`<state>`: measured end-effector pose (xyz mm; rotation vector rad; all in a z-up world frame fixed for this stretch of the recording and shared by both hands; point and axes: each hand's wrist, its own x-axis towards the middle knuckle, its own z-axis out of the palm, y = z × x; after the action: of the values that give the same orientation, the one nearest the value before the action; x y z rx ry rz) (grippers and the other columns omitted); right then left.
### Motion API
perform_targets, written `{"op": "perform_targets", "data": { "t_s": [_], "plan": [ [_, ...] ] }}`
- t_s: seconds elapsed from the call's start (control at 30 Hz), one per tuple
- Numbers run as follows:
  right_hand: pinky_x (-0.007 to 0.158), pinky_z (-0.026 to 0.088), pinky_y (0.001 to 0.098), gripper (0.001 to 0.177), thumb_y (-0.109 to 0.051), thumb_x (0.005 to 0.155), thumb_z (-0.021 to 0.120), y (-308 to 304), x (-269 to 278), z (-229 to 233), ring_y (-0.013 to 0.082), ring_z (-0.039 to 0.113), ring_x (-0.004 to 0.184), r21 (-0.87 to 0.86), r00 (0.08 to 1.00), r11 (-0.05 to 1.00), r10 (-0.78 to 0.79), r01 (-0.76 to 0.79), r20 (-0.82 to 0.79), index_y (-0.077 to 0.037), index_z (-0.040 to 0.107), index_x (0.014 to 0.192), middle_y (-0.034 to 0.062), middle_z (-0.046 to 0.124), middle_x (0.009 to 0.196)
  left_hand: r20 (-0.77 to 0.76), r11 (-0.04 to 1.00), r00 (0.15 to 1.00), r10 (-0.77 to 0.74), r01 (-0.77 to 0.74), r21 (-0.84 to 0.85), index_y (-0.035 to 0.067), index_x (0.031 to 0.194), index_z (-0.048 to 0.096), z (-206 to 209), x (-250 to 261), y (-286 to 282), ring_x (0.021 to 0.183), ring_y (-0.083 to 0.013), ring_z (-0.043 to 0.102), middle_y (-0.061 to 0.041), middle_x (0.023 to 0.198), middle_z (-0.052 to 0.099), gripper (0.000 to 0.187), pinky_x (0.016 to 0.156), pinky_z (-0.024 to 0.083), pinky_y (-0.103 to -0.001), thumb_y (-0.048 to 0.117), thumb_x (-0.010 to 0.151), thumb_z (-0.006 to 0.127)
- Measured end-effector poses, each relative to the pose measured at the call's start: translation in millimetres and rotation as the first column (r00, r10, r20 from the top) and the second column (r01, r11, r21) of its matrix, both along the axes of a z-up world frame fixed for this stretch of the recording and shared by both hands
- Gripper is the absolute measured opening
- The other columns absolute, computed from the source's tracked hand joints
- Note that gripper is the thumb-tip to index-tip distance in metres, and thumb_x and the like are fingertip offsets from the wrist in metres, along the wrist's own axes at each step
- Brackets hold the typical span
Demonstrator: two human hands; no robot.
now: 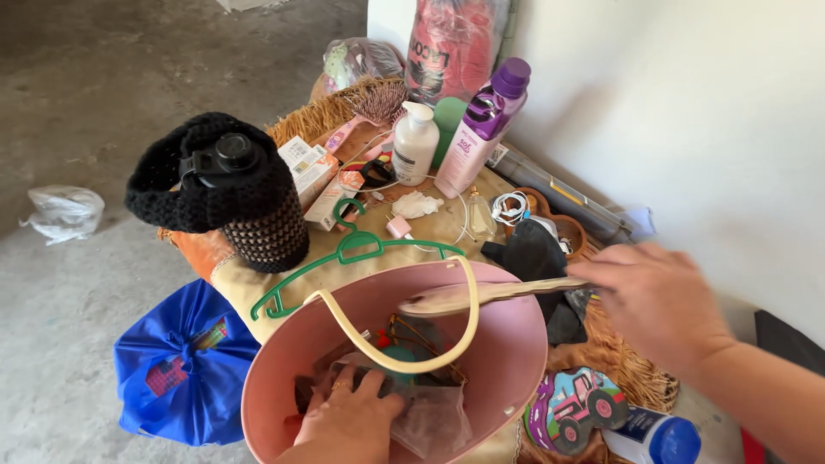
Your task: Organizing various toiletries, personal care items, and household objects on tables and in storage containers.
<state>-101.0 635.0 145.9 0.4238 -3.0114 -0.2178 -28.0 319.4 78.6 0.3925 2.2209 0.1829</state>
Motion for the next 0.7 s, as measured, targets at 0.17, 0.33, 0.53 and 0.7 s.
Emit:
{"op": "perform_targets", "data": {
  "t_s": [0.17,0.33,0.53,0.7],
  "plan": [
    [0.089,0.049,0.0424,0.033,-0.017,0.079,0.069,-46,-6,-36,0.0226,0.065,0.101,-0.195,0.978,0.963,0.199,-0.184,0.058,-0.024,0.077,0.11,-0.0036,0.074,0.102,0.011,0.996,0.997,0.074,-0.074,0.049,0.03,0.136,0.06,-8,-3,-4,0.149,-0.0368,0.029,-0.006,0.156,0.032,0.04,0.116,0.036,-0.057,0.025,0.096,0.056],
    [0.086,0.049,0.0428,0.029,-0.014,0.079,0.067,-87,-15,-70,0.0249,0.067,0.101,-0.326,0.92,0.883,0.383,-0.336,0.088,-0.018,0.076,0.107,0.0015,0.075,0.102,-0.076,0.985,0.984,0.163,-0.158,0.074,0.019,0.126,0.065,-7,-12,-9,0.132,-0.0345,0.053,-0.011,0.139,0.055,0.033,0.105,0.049,-0.053,0.036,0.102,0.049],
    [0.09,0.048,0.0403,0.014,-0.021,0.08,0.07,-89,-31,-74,0.0226,0.066,0.097,-0.318,0.934,0.89,0.356,-0.326,0.039,-0.019,0.077,0.091,-0.0005,0.075,0.099,-0.152,0.915,0.902,0.403,-0.403,0.034,0.011,0.117,0.068,-15,-28,-29,0.115,-0.0311,0.068,-0.013,0.12,0.07,0.044,0.099,0.055,-0.046,0.048,0.099,0.054],
    [0.093,0.044,0.0391,0.017,-0.026,0.082,0.072,-93,-23,-66,0.0172,0.066,0.1,-0.303,0.957,0.944,0.199,-0.129,0.212,-0.025,0.078,0.098,-0.0065,0.075,0.104,-0.135,0.938,0.933,0.334,-0.316,0.14,0.02,0.108,0.077,-18,-29,-36,0.109,-0.0319,0.069,-0.009,0.115,0.074,0.03,0.096,0.054,-0.048,0.041,0.093,0.062]
  ]
}}
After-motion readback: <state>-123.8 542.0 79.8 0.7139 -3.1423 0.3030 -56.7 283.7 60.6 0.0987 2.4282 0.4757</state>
